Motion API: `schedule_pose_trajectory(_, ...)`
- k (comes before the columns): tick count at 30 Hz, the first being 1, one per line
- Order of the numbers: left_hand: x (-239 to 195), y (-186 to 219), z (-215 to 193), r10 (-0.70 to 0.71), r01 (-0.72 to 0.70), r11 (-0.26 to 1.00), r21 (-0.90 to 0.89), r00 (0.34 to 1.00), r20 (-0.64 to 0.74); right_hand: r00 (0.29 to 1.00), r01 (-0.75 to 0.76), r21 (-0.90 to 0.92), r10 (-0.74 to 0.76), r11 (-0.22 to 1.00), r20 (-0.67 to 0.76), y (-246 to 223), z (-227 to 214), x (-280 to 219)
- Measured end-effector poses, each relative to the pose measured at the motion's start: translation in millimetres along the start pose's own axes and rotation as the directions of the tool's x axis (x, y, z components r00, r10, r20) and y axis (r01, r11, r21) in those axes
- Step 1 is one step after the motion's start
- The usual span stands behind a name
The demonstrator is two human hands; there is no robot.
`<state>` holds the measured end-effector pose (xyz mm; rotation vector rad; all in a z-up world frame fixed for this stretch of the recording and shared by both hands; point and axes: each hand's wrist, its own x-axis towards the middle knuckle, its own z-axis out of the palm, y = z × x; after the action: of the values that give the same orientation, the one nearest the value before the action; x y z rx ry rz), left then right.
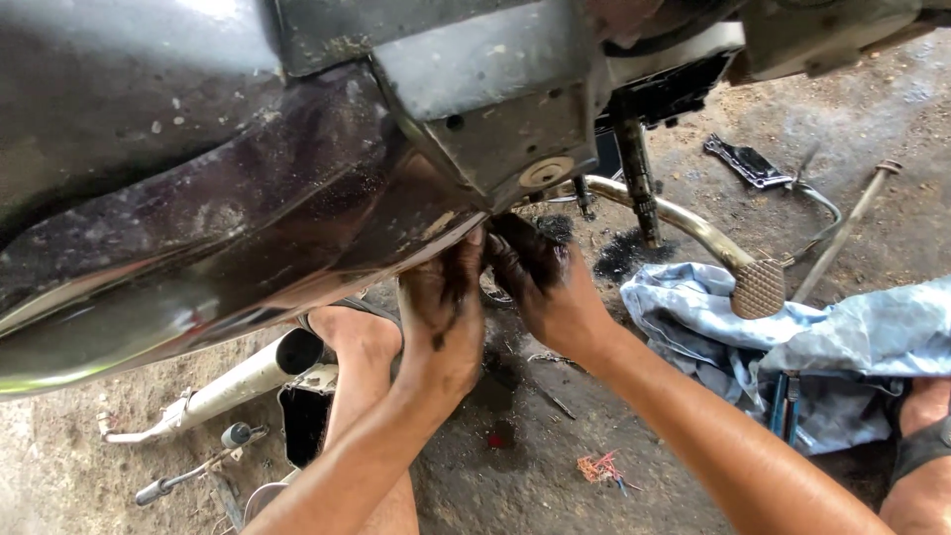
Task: The person sits on the ground and works on the underside of a motorcycle, using a wrench to tighten bolts on the engine area. They briefly reach into a bucket of tools to select a wrench and wipe their hands with a cloth before continuing to adjust the motorcycle's components.
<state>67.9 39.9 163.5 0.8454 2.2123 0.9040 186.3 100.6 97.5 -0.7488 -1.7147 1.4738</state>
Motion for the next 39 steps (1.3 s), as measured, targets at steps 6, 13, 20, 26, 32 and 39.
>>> schedule_pose_trajectory(6, 18.1, -54.2, 24.0, 0.078, -0.110, 0.955, -0.276, 0.989, -0.123, 0.996, 0.086, -0.034, -0.086, 0.996, 0.017, 16.7, 5.8, 14.3)
schedule_pose_trajectory(13, 31.4, -103.6, 35.9, 0.288, -0.324, 0.908, -0.267, 0.943, -0.165, 0.995, 0.098, -0.020, -0.098, 0.995, 0.005, 23.8, 7.7, 25.8)
schedule_pose_trajectory(20, 40.7, -98.3, 37.8, 0.054, -0.133, 0.944, -0.302, 0.965, -0.256, 0.975, 0.204, -0.236, -0.219, 0.950, -0.037, 32.9, 20.3, 22.3)
schedule_pose_trajectory(26, 42.6, -105.5, 47.9, 0.056, -0.165, 0.867, -0.470, 0.970, -0.238, 0.975, 0.187, -0.196, -0.206, 0.963, -0.081, 39.8, 19.8, 24.1)
schedule_pose_trajectory(32, 54.4, -143.9, 53.8, -0.064, 0.002, 0.969, -0.247, 0.968, -0.242, 0.960, 0.257, -0.215, -0.275, 0.942, -0.057, 49.8, 23.0, 31.1)
schedule_pose_trajectory(39, 49.3, -135.2, 55.8, -0.012, -0.094, 0.924, -0.369, 0.962, -0.274, 0.933, 0.279, -0.312, -0.333, 0.908, -0.136, 50.0, 38.4, 26.1)
